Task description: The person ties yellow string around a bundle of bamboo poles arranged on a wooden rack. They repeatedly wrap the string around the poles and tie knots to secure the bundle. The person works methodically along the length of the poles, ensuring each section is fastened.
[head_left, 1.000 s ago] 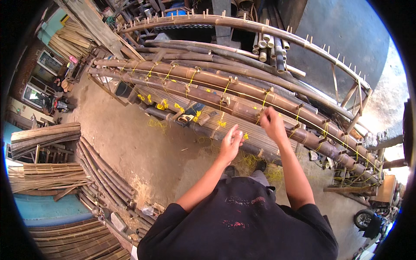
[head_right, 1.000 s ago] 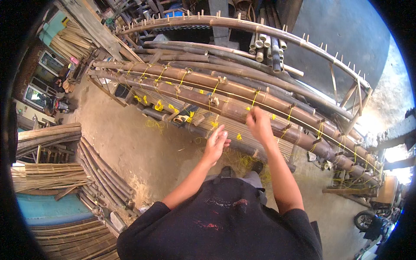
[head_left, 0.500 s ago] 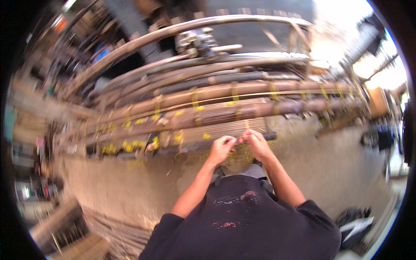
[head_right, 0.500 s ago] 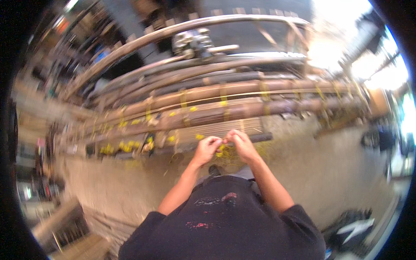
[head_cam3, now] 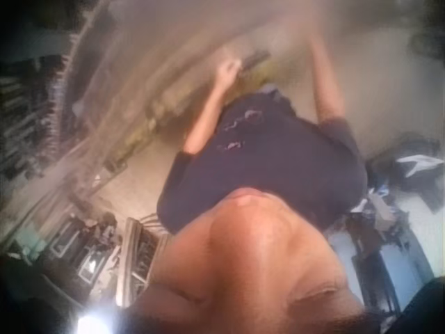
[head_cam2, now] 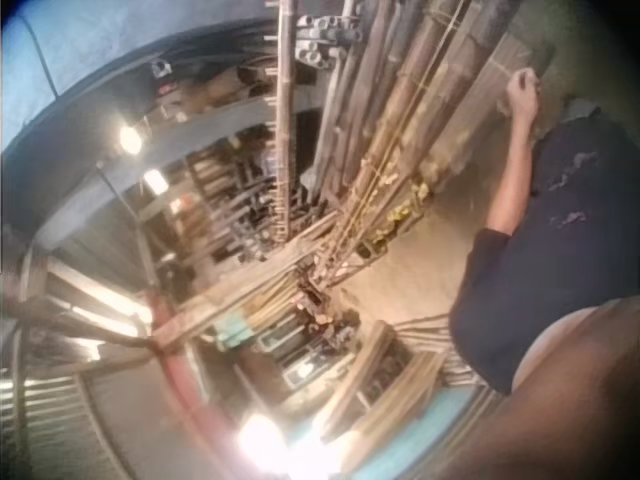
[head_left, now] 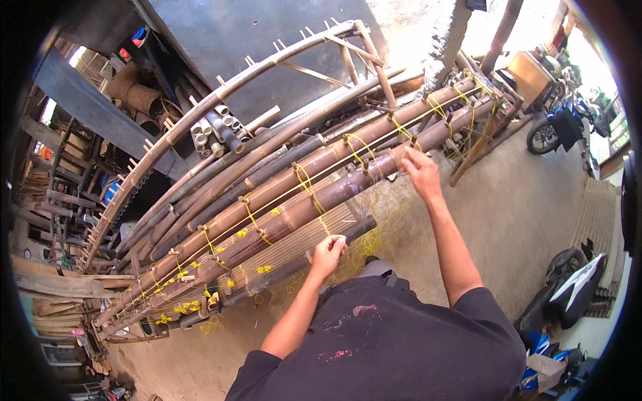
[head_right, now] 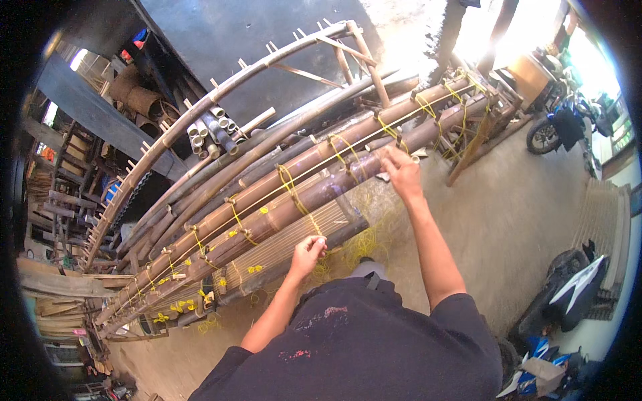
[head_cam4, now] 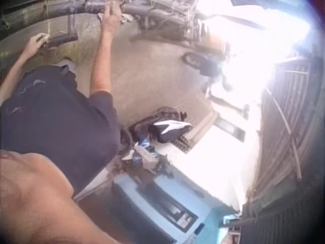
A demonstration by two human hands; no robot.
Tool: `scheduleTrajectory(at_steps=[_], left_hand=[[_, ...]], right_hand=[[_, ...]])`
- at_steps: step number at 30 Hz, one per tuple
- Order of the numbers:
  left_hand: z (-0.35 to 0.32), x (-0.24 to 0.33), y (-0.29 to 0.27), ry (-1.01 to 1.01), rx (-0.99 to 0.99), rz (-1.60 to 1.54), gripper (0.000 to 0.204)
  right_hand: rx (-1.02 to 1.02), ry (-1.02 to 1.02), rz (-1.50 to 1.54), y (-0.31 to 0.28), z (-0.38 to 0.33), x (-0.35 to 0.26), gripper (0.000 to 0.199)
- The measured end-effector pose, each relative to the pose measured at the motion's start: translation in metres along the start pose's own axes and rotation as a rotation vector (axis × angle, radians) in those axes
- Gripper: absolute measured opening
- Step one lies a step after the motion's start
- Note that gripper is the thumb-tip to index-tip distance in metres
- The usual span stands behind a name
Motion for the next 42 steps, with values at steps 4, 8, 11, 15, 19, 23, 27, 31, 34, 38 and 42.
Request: scheduleTrajectory(at_steps=[4,8,11,15,19,23,27,31,34,38,42], left_hand=[[0.009,0.011,0.041,-0.042,0.004,-0.016,0.021],[0.009,0.02,0.063,-0.065,0.096,-0.097,0.021],[-0.001,0.016,0.06,-0.075,0.189,-0.11,0.025],[-0.025,0.006,0.048,-0.126,0.308,-0.147,0.024],[-0.048,-0.006,0.035,-0.159,0.412,-0.197,0.024],[-0.071,-0.016,0.022,-0.223,0.527,-0.292,0.023],[-0.086,-0.034,0.017,-0.237,0.599,-0.351,0.021],[-0.081,-0.037,0.011,-0.179,0.55,-0.255,0.02],[-0.073,-0.024,0.006,-0.091,0.529,-0.24,0.023],[-0.075,-0.009,-0.015,-0.027,0.548,-0.214,0.027],[-0.107,-0.03,-0.035,-0.046,0.759,-0.335,0.028]], right_hand=[[0.135,-0.38,-0.516,-0.032,0.087,0.048,0.035],[-0.059,-0.12,-0.733,-0.025,0.123,0.09,0.023],[-0.074,-0.08,-0.808,-0.016,0.125,0.094,0.022],[0.015,-0.009,-0.83,-0.002,0.123,0.104,0.031],[0.107,-0.048,-0.595,-0.013,0.121,0.133,0.038],[0.294,0.04,-0.331,-0.011,0.093,0.118,0.043],[0.298,-0.253,-0.52,0.031,0.062,0.044,0.034],[-0.089,-0.404,-0.207,0.118,0.051,-0.02,0.02],[-0.47,-0.426,-0.238,0.195,0.052,-0.021,0.022],[-0.653,-0.45,-0.73,0.254,0.071,0.028,0.035],[-0.944,0.071,-0.17,0.276,0.087,0.062,0.021]])
Point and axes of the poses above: each hand's wrist, its own z-axis towards the middle knuckle, its own y-axis out of the palm, x = y × z, the point moved 1 cm from there along z, towards the middle knuckle, and after that the axes turned 2 degrees about x, right-handed, at the moved point
